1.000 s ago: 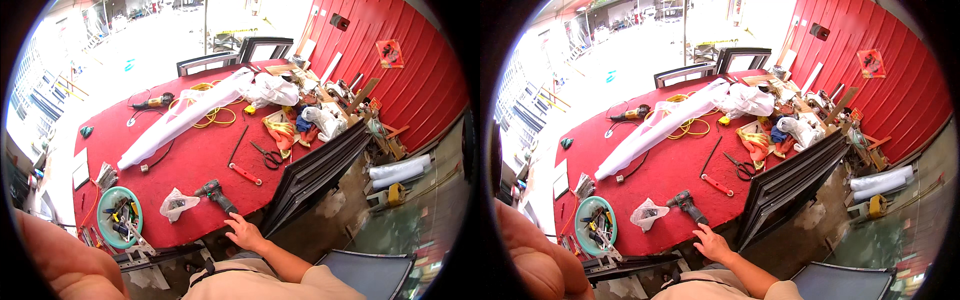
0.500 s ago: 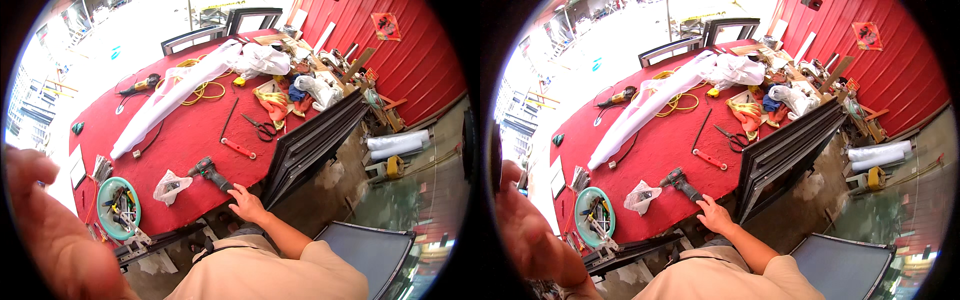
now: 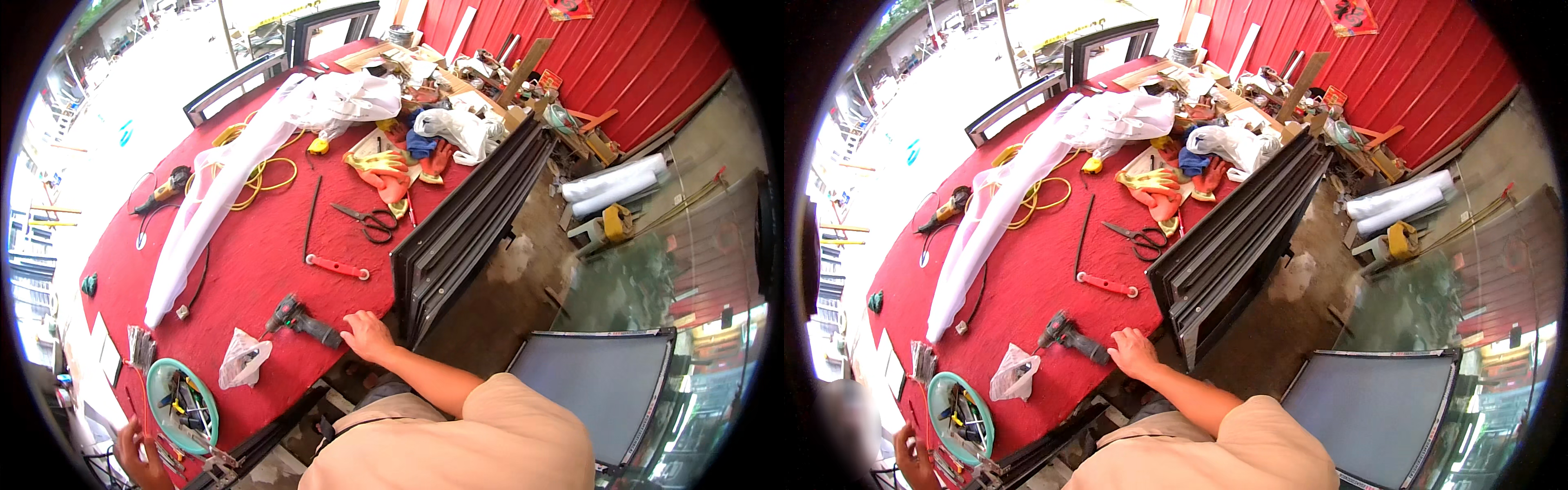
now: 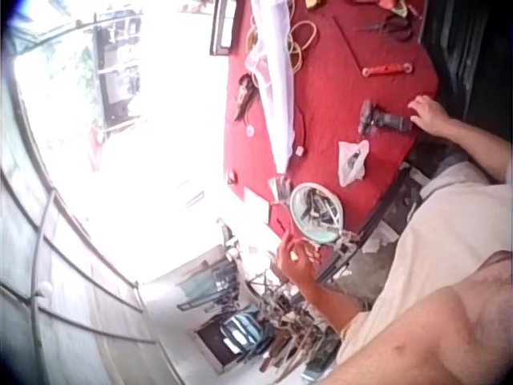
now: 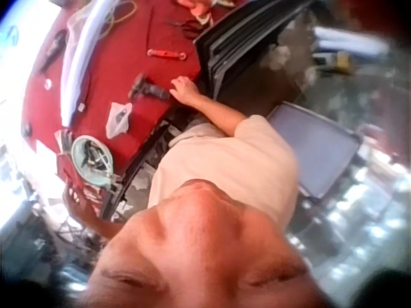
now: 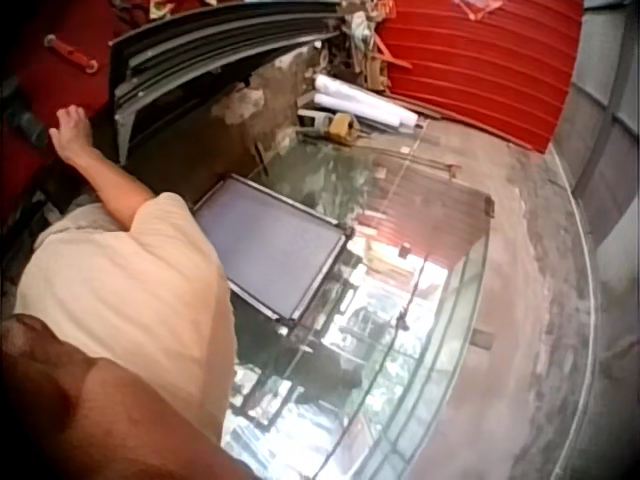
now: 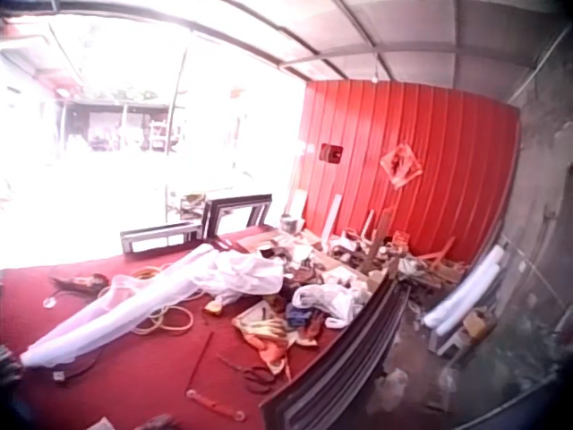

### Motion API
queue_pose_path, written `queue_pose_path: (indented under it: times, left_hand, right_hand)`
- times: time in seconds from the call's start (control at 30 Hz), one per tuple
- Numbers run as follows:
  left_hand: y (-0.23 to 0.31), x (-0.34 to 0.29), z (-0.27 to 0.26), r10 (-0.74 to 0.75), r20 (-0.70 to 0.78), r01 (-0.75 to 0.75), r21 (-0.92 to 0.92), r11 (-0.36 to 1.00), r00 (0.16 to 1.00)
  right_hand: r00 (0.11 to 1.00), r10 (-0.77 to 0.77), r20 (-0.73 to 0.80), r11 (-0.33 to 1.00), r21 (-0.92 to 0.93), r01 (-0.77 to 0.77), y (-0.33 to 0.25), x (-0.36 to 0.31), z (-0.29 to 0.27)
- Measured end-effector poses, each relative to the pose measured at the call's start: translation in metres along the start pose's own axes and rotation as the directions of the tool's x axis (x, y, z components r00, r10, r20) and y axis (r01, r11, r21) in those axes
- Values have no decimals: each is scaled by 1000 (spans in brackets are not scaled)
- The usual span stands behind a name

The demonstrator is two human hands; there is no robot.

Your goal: The person assembles a window frame by first handling and checking a metal hinge mechanism, then inserting it into a black metal frame rail. They pick up a cordless drill, check the battery, and then use it to secure screws into the frame while holding a small bag of fasteners.

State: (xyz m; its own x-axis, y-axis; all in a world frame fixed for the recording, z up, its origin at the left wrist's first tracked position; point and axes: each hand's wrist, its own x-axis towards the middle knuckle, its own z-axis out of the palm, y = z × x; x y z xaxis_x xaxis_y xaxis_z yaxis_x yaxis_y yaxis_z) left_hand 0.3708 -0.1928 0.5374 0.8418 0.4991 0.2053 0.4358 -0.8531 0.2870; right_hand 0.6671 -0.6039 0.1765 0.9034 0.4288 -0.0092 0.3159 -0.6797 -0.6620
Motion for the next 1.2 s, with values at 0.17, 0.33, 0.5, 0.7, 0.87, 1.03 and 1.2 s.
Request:
queue_pose_path:
  times: [0.17, 0.33, 0.5, 0.7, 0.87, 1.03, 1.2]
  left_hand:
    - [-27, -41, 21, -384, -19, 382, -66, 922, 923]
    - [-82, -66, 36, -462, 15, 446, 232, 864, 887]
    - [-198, -102, 61, -715, 425, 808, -74, 584, 556]
    - [-222, -113, 86, -645, 438, 756, -140, 639, 626]
    - [-225, -117, 107, -594, 408, 695, -160, 701, 693]
    - [-151, -91, 103, -540, 301, 584, -77, 808, 786]
    - [-153, -85, 104, -540, 306, 573, -24, 819, 784]
  right_hand:
    - [994, -24, -107, 999, -27, 22, 15, 22, 29]
    - [958, -146, -246, 978, -180, 103, 26, 35, 50]
    - [942, -247, -229, 946, -269, 183, 27, 43, 50]
    - [939, -297, -172, 917, -326, 231, 39, 46, 48]
    - [947, -288, -142, 913, -338, 227, 41, 44, 53]
    - [942, -294, -164, 905, -365, 219, 46, 41, 54]
    - [944, -290, -157, 901, -376, 214, 41, 43, 54]
